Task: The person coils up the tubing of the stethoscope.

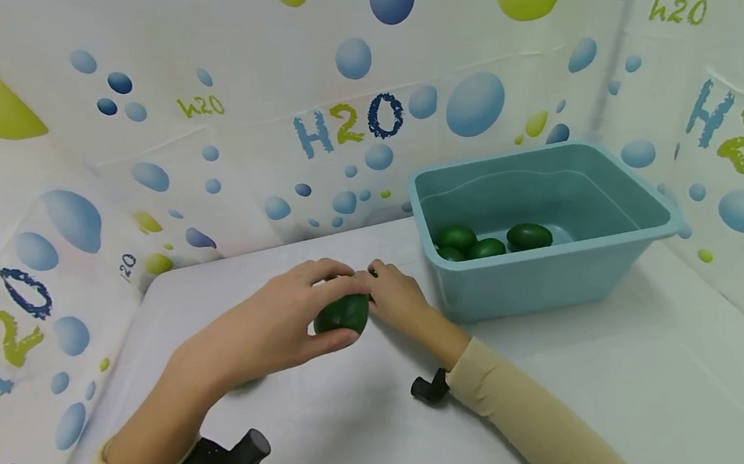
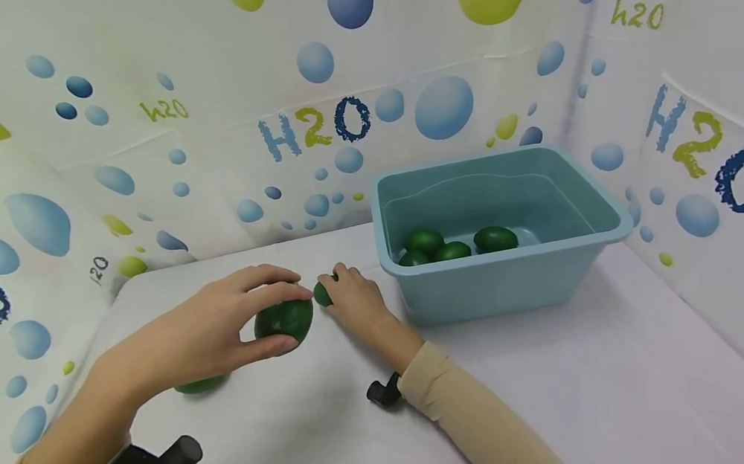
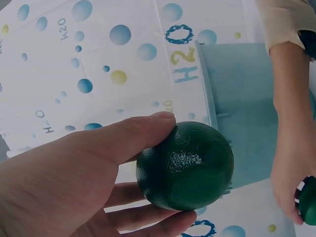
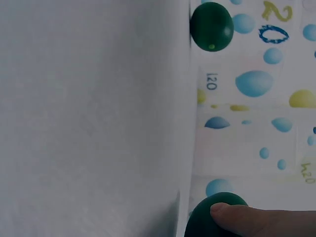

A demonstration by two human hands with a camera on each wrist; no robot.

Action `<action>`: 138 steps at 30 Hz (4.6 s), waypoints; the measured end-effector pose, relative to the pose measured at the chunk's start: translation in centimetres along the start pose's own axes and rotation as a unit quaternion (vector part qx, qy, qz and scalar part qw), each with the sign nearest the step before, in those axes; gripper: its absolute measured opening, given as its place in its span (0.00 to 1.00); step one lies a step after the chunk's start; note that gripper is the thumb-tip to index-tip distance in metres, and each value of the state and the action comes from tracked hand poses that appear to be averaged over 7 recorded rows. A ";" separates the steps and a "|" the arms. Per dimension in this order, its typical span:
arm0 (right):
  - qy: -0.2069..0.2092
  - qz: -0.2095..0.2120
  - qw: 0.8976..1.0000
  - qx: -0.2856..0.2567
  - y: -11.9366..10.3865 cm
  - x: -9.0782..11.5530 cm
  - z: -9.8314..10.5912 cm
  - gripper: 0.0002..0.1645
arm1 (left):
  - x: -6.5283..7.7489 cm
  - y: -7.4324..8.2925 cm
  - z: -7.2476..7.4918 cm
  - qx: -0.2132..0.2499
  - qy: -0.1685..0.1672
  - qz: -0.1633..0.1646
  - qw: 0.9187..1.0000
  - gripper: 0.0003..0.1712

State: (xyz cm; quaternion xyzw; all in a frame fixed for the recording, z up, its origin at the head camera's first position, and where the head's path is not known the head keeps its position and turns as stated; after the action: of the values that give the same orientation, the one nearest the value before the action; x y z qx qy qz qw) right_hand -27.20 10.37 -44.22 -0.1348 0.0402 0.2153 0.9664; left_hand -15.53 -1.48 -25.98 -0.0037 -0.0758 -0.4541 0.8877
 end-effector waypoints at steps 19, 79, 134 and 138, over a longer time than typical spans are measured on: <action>-0.006 0.028 0.999 -0.034 -2.5 4.4 0.5 0.31 | -2.5 -1.8 0.2 0.010 -0.003 0.004 1.000 0.25; -0.052 0.084 0.992 0.082 -3.3 10.2 0.7 0.29 | -16.5 -4.1 2.0 0.050 -0.011 -0.054 0.997 0.25; -0.065 0.063 0.995 0.029 -2.2 9.7 1.3 0.27 | -13.3 -7.7 -1.0 0.086 0.113 -0.077 0.987 0.17; -0.063 0.058 0.996 0.030 -2.1 9.7 1.6 0.27 | -11.6 -8.7 -1.7 0.083 0.118 -0.048 0.988 0.18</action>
State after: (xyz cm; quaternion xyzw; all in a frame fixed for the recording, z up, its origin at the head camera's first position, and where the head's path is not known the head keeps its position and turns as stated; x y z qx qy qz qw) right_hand -17.52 12.87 -43.52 -0.0897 -0.0069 0.2774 0.9565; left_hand -29.01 2.65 -29.78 0.1270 -0.0075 -0.4852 0.8651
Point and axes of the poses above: each hand's wrist, its own x-axis away from the middle knuckle, its own z-axis out of the back of the hand, y = z × x, the point moved 3 cm from there along -x, towards the middle knuckle, and after that the axes turned 12 degrees about -y, right-handed, at the moved point
